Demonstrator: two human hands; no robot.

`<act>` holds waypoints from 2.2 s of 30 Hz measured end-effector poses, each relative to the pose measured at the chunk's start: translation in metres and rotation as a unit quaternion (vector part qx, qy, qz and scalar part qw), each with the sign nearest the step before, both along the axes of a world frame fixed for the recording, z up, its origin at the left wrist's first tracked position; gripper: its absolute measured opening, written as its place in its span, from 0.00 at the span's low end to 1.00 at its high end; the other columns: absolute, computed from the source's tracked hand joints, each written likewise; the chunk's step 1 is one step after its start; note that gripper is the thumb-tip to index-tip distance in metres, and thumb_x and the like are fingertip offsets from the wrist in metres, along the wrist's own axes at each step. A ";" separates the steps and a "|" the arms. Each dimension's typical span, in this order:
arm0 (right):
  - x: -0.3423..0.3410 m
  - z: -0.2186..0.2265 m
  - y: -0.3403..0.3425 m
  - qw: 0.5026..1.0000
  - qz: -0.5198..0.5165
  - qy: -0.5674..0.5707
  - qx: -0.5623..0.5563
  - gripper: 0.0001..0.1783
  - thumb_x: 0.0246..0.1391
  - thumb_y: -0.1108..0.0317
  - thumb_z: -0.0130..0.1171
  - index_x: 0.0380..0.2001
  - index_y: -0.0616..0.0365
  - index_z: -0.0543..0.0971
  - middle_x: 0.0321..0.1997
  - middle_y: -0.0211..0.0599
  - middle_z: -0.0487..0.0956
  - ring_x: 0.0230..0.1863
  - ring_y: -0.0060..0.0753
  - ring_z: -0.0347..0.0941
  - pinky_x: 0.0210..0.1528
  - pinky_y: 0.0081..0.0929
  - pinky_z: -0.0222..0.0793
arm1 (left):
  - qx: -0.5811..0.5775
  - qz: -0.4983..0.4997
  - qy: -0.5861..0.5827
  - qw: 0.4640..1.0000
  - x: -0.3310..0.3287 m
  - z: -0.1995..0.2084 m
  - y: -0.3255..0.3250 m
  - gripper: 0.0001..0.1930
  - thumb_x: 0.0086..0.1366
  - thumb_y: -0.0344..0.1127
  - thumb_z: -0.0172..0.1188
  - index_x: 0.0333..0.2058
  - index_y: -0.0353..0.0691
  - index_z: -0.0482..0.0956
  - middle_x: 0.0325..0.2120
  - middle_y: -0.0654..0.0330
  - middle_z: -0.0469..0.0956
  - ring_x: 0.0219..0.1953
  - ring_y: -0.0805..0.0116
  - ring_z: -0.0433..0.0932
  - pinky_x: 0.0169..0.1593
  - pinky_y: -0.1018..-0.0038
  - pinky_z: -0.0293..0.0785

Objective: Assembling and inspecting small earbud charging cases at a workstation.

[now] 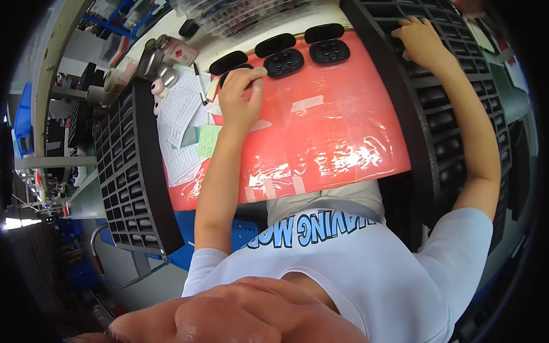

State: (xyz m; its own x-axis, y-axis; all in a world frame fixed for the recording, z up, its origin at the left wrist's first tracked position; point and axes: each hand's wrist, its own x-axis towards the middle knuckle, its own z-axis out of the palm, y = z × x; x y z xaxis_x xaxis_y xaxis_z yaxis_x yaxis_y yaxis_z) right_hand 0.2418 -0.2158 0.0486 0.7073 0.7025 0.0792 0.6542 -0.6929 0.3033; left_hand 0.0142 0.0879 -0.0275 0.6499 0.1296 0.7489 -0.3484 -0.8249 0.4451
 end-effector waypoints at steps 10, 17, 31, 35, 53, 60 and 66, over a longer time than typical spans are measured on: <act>-0.026 0.077 0.030 0.980 0.178 0.042 0.075 0.23 0.41 0.69 0.62 0.45 0.61 0.75 0.47 0.41 0.77 0.57 0.48 0.66 0.64 0.42 0.55 | -0.274 -0.055 0.056 0.959 -0.009 0.009 0.003 0.12 0.55 0.25 0.60 0.39 0.38 0.78 0.34 0.59 0.79 0.38 0.68 0.77 0.42 0.73 0.72; -0.069 0.015 0.132 0.726 0.306 0.550 0.277 0.23 0.63 0.63 0.48 0.59 0.59 0.68 0.52 0.37 0.75 0.53 0.26 0.69 0.55 0.23 0.65 | -0.440 -0.279 0.148 0.841 -0.008 0.001 -0.004 0.37 0.51 0.43 0.71 0.58 0.40 0.66 0.50 0.58 0.71 0.51 0.68 0.72 0.51 0.72 0.70; -0.091 -0.014 0.140 0.672 0.174 0.638 0.333 0.32 0.54 0.68 0.52 0.63 0.59 0.59 0.48 0.37 0.75 0.51 0.27 0.70 0.57 0.28 0.63 | -0.529 -0.218 0.136 0.809 -0.006 -0.004 -0.005 0.34 0.51 0.40 0.72 0.53 0.37 0.66 0.46 0.61 0.71 0.50 0.70 0.71 0.53 0.71 0.70; -0.062 -0.028 0.144 0.609 0.130 0.646 0.441 0.22 0.61 0.67 0.43 0.56 0.64 0.68 0.48 0.32 0.75 0.49 0.21 0.70 0.55 0.22 0.64 | -0.514 -0.242 0.138 0.811 -0.005 0.005 0.000 0.34 0.53 0.35 0.69 0.56 0.36 0.64 0.48 0.59 0.71 0.49 0.70 0.71 0.54 0.72 0.68; -0.063 0.050 0.146 0.810 0.340 0.203 0.432 0.17 0.57 0.68 0.56 0.50 0.61 0.75 0.46 0.35 0.79 0.46 0.27 0.74 0.51 0.26 0.68 | -0.416 -0.089 0.051 0.903 -0.006 -0.005 0.010 0.20 0.62 0.27 0.57 0.53 0.35 0.68 0.43 0.59 0.72 0.44 0.75 0.71 0.43 0.80 0.71; 0.111 0.129 0.250 0.959 0.103 -0.020 0.262 0.18 0.55 0.67 0.53 0.50 0.57 0.74 0.48 0.52 0.75 0.50 0.53 0.71 0.51 0.43 0.68 | -0.374 -0.057 0.038 0.925 -0.005 -0.008 0.019 0.20 0.59 0.29 0.60 0.50 0.35 0.70 0.45 0.57 0.73 0.46 0.69 0.73 0.42 0.76 0.72; 0.202 0.120 0.320 0.916 0.341 -0.145 0.154 0.20 0.56 0.68 0.51 0.53 0.53 0.73 0.49 0.54 0.75 0.53 0.53 0.70 0.52 0.46 0.66 | -0.350 -0.046 0.034 0.935 -0.001 -0.006 0.026 0.21 0.56 0.28 0.62 0.50 0.35 0.71 0.45 0.57 0.73 0.46 0.68 0.73 0.42 0.74 0.72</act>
